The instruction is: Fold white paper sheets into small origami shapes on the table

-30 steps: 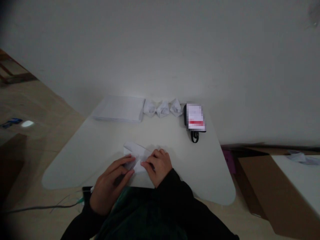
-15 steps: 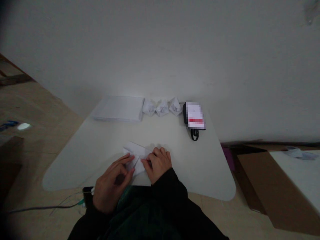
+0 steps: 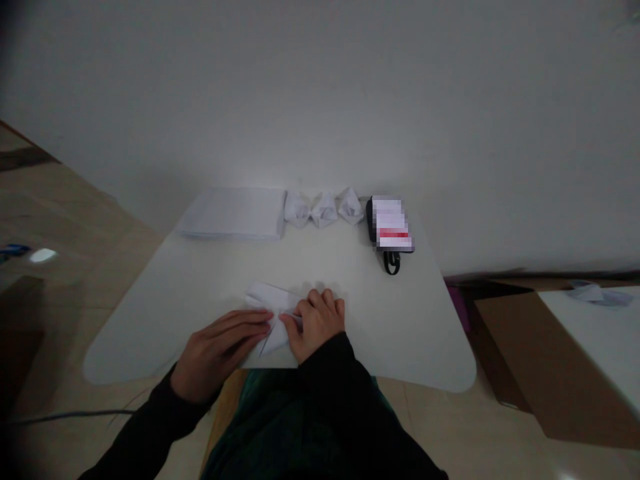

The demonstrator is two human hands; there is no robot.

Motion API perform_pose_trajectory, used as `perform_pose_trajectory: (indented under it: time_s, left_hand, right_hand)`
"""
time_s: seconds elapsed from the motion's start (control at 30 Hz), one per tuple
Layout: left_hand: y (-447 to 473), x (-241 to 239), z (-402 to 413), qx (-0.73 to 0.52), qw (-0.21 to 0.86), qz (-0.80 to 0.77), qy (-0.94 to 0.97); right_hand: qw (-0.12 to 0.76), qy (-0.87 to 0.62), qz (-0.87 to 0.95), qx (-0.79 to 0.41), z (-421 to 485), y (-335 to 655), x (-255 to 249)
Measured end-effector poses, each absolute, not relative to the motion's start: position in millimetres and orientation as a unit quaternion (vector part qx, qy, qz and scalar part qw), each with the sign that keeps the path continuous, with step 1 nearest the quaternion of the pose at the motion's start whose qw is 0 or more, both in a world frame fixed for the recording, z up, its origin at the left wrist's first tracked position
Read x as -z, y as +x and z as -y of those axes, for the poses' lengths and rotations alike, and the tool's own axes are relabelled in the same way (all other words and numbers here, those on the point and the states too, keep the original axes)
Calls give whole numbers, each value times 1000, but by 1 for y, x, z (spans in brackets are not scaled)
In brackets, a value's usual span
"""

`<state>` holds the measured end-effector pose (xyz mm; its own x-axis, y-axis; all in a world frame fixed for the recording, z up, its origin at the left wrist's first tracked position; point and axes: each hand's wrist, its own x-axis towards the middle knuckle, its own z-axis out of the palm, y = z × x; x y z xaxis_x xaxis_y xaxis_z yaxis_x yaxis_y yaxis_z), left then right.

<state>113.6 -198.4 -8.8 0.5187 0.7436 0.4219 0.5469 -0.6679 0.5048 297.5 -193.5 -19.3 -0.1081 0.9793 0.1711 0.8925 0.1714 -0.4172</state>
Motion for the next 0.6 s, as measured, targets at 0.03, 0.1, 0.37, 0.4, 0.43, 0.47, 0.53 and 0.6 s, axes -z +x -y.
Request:
perform_pose_trajectory:
  time_s: [0.03, 0.1, 0.37, 0.4, 0.43, 0.47, 0.53, 0.6]
  left_hand:
    - [114, 10, 199, -318, 157, -376, 856]
    - [114, 13, 202, -323, 159, -379, 853]
    - [111, 13, 210, -279, 146, -369, 874]
    - [111, 13, 211, -278, 146, -369, 875]
    - [111, 13, 211, -280, 147, -370, 873]
    - [111, 13, 211, -284, 147, -374, 870]
    - [112, 13, 210, -287, 146, -391, 862]
    - [112, 11, 210, -282, 137, -404, 859]
  right_hand:
    - [205, -638, 735, -106, 193, 297, 19]
    - [204, -640, 732, -110, 192, 297, 19]
    - [206, -644, 722, -148, 185, 297, 16]
    - [208, -645, 720, -149, 185, 296, 15]
    - [210, -646, 719, -149, 185, 296, 15]
    - [212, -647, 718, -147, 185, 296, 15]
    - [212, -650, 716, -145, 185, 295, 14]
    - [207, -653, 714, -144, 186, 294, 14]
